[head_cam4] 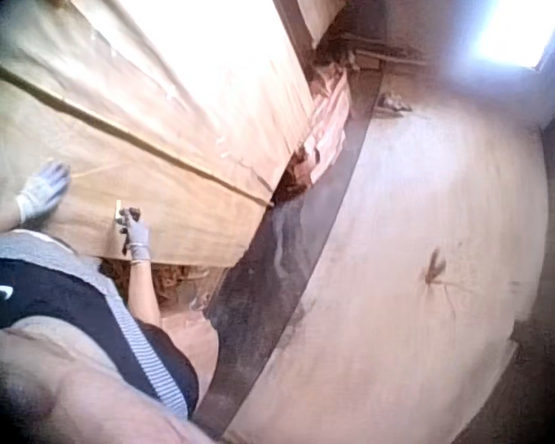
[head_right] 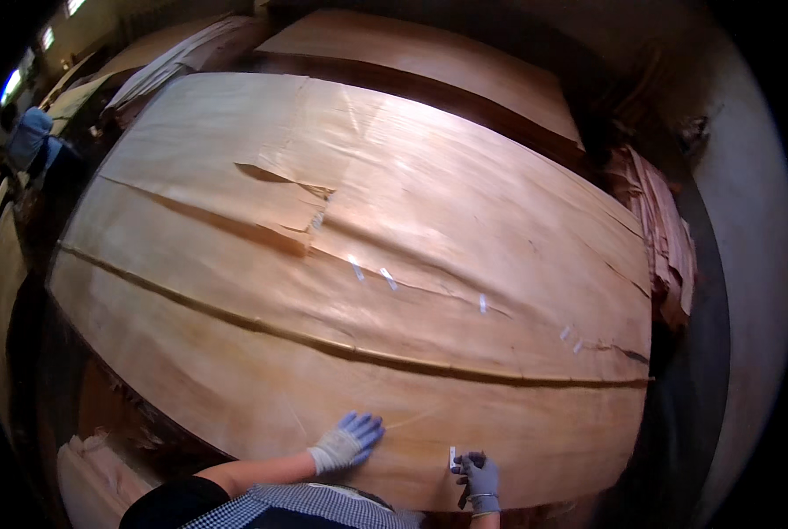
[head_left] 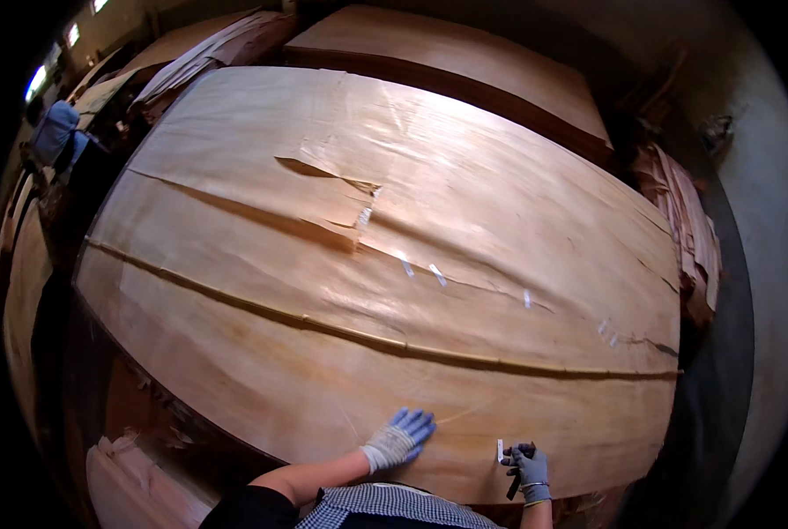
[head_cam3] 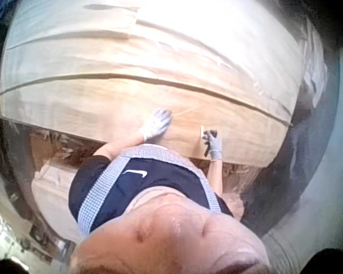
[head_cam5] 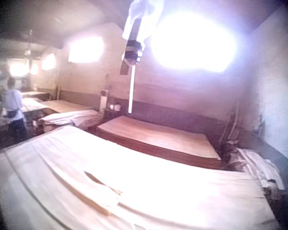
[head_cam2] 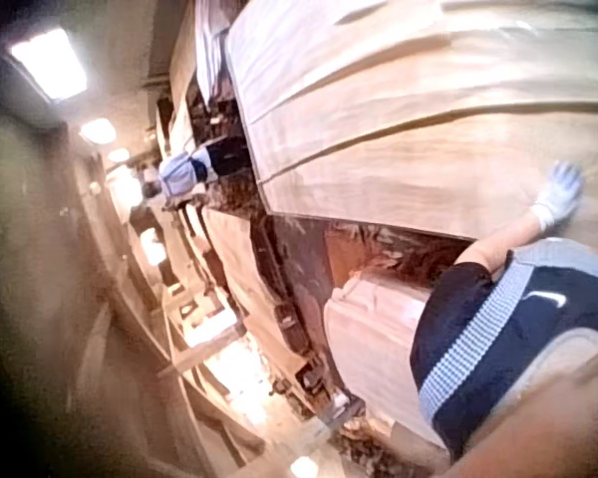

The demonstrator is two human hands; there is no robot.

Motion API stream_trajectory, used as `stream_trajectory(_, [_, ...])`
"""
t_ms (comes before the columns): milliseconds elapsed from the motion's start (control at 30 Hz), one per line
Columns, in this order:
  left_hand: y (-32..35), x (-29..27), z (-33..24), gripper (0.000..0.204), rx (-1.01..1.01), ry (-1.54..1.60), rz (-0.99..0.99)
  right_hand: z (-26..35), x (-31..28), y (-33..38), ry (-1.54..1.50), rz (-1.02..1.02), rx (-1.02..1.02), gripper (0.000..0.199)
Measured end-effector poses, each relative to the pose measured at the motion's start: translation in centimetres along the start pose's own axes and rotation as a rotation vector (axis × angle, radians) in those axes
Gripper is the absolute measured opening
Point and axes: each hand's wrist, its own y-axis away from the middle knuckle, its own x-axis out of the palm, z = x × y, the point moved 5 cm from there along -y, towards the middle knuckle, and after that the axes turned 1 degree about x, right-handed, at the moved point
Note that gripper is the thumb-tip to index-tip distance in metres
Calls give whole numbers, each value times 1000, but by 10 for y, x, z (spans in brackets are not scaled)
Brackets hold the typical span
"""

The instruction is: The person selects a thin veneer sheet from a stack, places it onto a larger wooden panel, and uses a knife to trim the veneer to match the panel's size. They then apply small pieces of white adhesive tape to secure the trimmed veneer in place, before stacking the prepared panel with others.

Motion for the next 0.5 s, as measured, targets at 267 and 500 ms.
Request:
stream_trajectory(267, [5,6,-9,47,31,-68,-55,-41,-26,81,39,-83,16,21])
stream_trajectory(500, [6,11,-18,50,39,-153,-75,-99,-60,119,8,-74,-74,23])
